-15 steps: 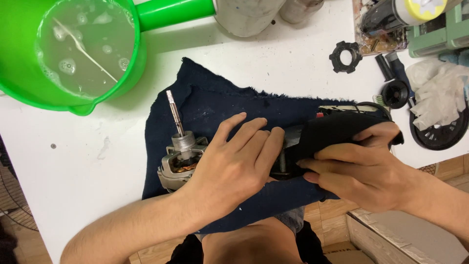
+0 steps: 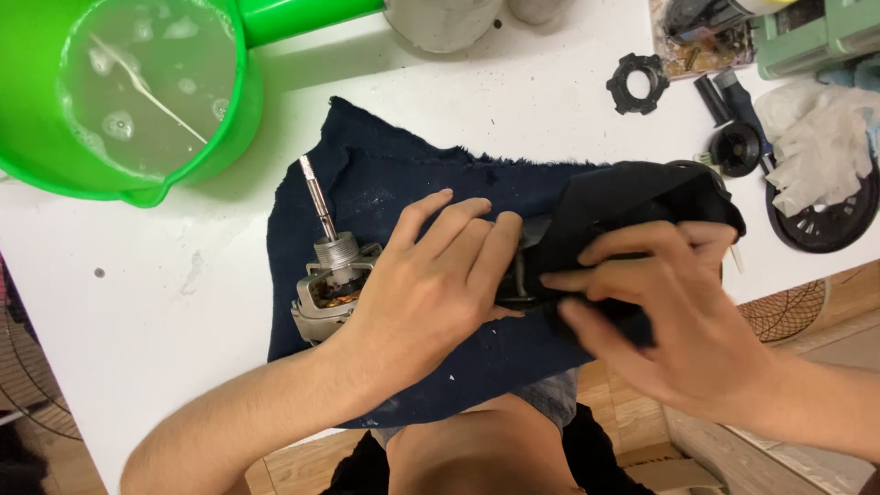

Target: The person cleans a disassembled motor component using a toothbrush dipped in water from a green bowl. They scrub various parts of the black casing and the silver motor assembly, then wipe the parts with a black cloth.

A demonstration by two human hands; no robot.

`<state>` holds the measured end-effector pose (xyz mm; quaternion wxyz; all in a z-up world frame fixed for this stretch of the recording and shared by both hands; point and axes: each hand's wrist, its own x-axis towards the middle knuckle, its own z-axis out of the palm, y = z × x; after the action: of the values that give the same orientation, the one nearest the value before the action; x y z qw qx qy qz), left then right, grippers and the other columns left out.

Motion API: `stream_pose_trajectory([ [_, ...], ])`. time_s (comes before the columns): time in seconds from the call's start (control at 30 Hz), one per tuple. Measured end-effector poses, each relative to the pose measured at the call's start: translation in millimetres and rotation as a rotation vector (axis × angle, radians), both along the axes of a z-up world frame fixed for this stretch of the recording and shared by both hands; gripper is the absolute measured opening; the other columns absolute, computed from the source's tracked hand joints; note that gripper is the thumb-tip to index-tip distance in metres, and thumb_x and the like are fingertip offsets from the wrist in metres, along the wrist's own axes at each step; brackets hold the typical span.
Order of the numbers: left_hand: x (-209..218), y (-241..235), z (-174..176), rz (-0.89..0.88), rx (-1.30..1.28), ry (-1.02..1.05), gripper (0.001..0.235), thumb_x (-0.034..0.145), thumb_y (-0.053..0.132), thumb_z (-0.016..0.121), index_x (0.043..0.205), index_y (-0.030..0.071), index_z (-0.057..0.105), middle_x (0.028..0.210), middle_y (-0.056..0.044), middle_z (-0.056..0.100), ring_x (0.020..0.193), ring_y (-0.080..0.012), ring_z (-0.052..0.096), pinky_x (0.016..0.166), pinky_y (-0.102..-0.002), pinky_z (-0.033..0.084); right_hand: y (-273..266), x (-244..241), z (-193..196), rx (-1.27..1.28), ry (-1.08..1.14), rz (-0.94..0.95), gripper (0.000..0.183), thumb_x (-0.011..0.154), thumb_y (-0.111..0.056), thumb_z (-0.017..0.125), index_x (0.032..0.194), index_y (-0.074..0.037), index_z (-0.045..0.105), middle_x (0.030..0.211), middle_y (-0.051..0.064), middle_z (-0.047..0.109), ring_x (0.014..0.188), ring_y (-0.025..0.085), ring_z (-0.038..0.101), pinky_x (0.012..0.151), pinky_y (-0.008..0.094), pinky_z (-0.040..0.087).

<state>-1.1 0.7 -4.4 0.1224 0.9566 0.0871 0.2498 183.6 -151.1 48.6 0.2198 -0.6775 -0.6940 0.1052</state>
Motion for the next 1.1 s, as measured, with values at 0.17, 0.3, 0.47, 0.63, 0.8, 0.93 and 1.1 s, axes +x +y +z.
stream_pose_trajectory([
  [0.17, -0.6, -0.6, -6.7, -0.013, 0.010, 0.044, 0.071, 0.097, 0.056, 0.072, 0.130, -0.004, 0.057, 0.099, -0.007, 0.059, 0.118, -0.0263, 0.063, 0.104, -0.044, 0.048, 10.5, -8.5, 13.1, -0.041, -0.211, 0.135, 0.016, 0.099, -0.017, 0.059, 0.110, -0.008, 0.054, 0.113, 0.007, 0.067, 0.118, 0.018, 0.059, 0.088, 0.048, 0.023],
  [0.3, 0.0, 1.7, -9.4, 0.003, 0.057, 0.041, 0.077, 0.090, 0.060, 0.078, 0.129, -0.003, 0.057, 0.109, -0.013, 0.064, 0.118, -0.0257, 0.063, 0.104, -0.042, 0.047, 14.4, -6.6, 20.0, -0.069, -0.463, 0.233, 0.018, 0.097, -0.018, 0.063, 0.112, -0.011, 0.055, 0.076, -0.011, 0.067, 0.123, 0.020, 0.059, 0.091, 0.046, 0.027],
  [0.47, 1.1, 3.5, -10.3, 0.005, 0.087, 0.059, 0.089, 0.077, 0.062, 0.087, 0.131, -0.002, 0.056, 0.110, -0.008, 0.064, 0.119, -0.0243, 0.064, 0.104, -0.041, 0.046, 26.4, -5.6, 17.5, 0.091, -0.823, 0.316, 0.019, 0.096, -0.030, 0.064, 0.111, -0.019, 0.061, 0.097, -0.016, 0.070, 0.115, 0.010, 0.062, 0.092, 0.037, 0.030],
  [0.63, 3.7, 6.6, -8.8, 0.013, 0.018, 0.018, 0.072, 0.088, 0.052, 0.080, 0.127, -0.004, 0.057, 0.102, -0.010, 0.065, 0.110, -0.0274, 0.064, 0.097, -0.040, 0.047, 33.6, 8.5, 1.8, 0.265, -0.965, 0.415, 0.034, 0.104, -0.051, 0.058, 0.124, -0.024, 0.061, 0.096, -0.014, 0.060, 0.104, 0.006, 0.055, 0.086, 0.032, 0.033],
  [0.8, 1.0, 0.6, -6.7, 0.028, 0.073, 0.006, 0.071, 0.086, 0.054, 0.077, 0.125, -0.002, 0.059, 0.102, -0.011, 0.066, 0.112, -0.0260, 0.066, 0.099, -0.041, 0.048, 27.3, 18.1, 0.6, 0.268, -0.840, 0.454, 0.019, 0.102, -0.028, 0.055, 0.117, -0.022, 0.065, 0.099, -0.011, 0.056, 0.105, 0.006, 0.054, 0.084, 0.033, 0.031],
  [0.93, 1.0, 0.0, -11.6, 0.037, 0.142, 0.028, 0.093, 0.069, 0.065, 0.092, 0.126, 0.000, 0.059, 0.105, -0.010, 0.065, 0.115, -0.0229, 0.066, 0.102, -0.040, 0.049, 20.2, 28.3, 4.9, 0.158, -0.679, 0.491, 0.028, 0.095, -0.003, 0.057, 0.117, -0.017, 0.066, 0.108, -0.009, 0.060, 0.114, 0.008, 0.055, 0.088, 0.037, 0.037],
  [1.1, -0.3, -2.0, -10.6, -0.003, 0.073, 0.035, 0.084, 0.081, 0.057, 0.089, 0.130, -0.003, 0.057, 0.099, -0.008, 0.059, 0.116, -0.0261, 0.063, 0.105, -0.043, 0.048, 16.9, 35.7, 22.1, 0.113, -0.654, 0.551, 0.023, 0.095, -0.007, 0.056, 0.114, -0.017, 0.066, 0.094, -0.011, 0.068, 0.117, 0.007, 0.054, 0.086, 0.036, 0.037],
])
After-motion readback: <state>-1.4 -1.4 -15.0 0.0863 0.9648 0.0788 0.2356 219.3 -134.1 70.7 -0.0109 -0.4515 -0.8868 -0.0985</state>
